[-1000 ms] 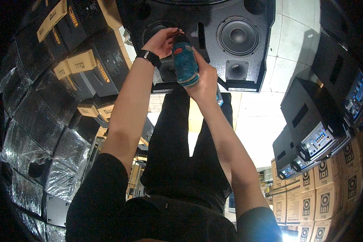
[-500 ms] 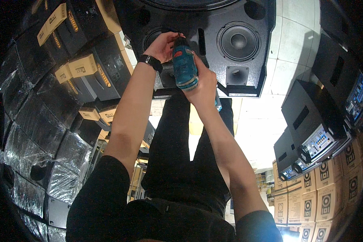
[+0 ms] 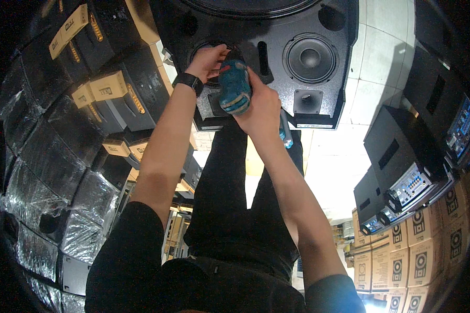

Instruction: The person uses a cordless drill to fasten screws into a large speaker cabinet, securing the speaker drivers in place. They repeatedly position screws and drive them into multiple locations around the speaker cones.

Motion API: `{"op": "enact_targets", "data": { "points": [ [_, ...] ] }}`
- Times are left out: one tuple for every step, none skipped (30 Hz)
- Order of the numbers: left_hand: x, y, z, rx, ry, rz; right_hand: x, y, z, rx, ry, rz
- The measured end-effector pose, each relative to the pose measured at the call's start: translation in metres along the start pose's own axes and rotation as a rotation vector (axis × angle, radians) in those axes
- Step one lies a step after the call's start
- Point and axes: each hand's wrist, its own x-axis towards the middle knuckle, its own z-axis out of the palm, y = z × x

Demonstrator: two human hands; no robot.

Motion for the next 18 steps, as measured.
{"op": "enact_targets", "data": {
  "points": [
    [-0.002,0.005,-0.006,0.147,0.025,0.056,0.002,-0.002,-0.001,-0.009,-0.009,0.007],
    [-0.003,0.012,-0.011,0.188,-0.026,0.055,0.004,-0.004,-0.002,-0.019,-0.02,0.024],
    [-0.001,0.019,-0.017,0.231,-0.085,0.052,0.006,-0.007,-0.003,-0.02,-0.023,0.026],
    [0.001,0.025,-0.021,0.282,-0.13,0.049,0.007,-0.009,-0.004,-0.049,-0.038,0.043],
    [0.002,0.027,-0.021,0.298,-0.164,0.02,0.009,-0.011,-0.005,-0.071,-0.044,0.045],
    [0.006,0.029,-0.019,0.297,-0.185,-0.033,0.012,-0.014,-0.006,-0.094,-0.05,0.041],
    [0.011,0.032,-0.016,0.296,-0.2,-0.077,0.014,-0.016,-0.007,-0.098,-0.055,0.042],
    [0.016,0.034,-0.013,0.293,-0.214,-0.122,0.014,-0.018,-0.01,-0.104,-0.062,0.041],
    [0.022,0.038,-0.014,0.304,-0.383,-0.173,0.014,-0.019,-0.012,-0.111,-0.071,0.039],
    [0.027,0.04,-0.015,0.35,-0.452,-0.191,0.014,-0.02,-0.014,-0.088,-0.072,0.012],
    [0.034,0.044,-0.014,0.397,-0.521,-0.205,0.013,-0.02,-0.017,-0.065,-0.073,-0.016],
    [0.04,0.047,-0.014,0.444,-0.592,-0.22,0.012,-0.02,-0.019,-0.033,-0.066,-0.072],
    [0.044,0.046,-0.013,0.424,-0.57,-0.244,0.014,-0.019,-0.02,-0.047,-0.088,-0.039],
    [0.047,0.045,-0.013,0.43,-0.571,-0.248,0.015,-0.018,-0.02,-0.029,-0.091,-0.038],
    [0.049,0.044,-0.013,0.43,-0.575,-0.249,0.014,-0.018,-0.021,-0.013,-0.093,-0.036],
    [0.05,0.042,-0.013,0.43,-0.579,-0.251,0.014,-0.017,-0.022,-0.001,-0.1,-0.011],
    [0.049,0.04,-0.013,0.408,-0.568,-0.231,0.014,-0.017,-0.022,0.006,-0.113,-0.007],
    [0.048,0.037,-0.012,0.386,-0.558,-0.211,0.014,-0.016,-0.023,0.01,-0.129,0.02]
  ]
}}
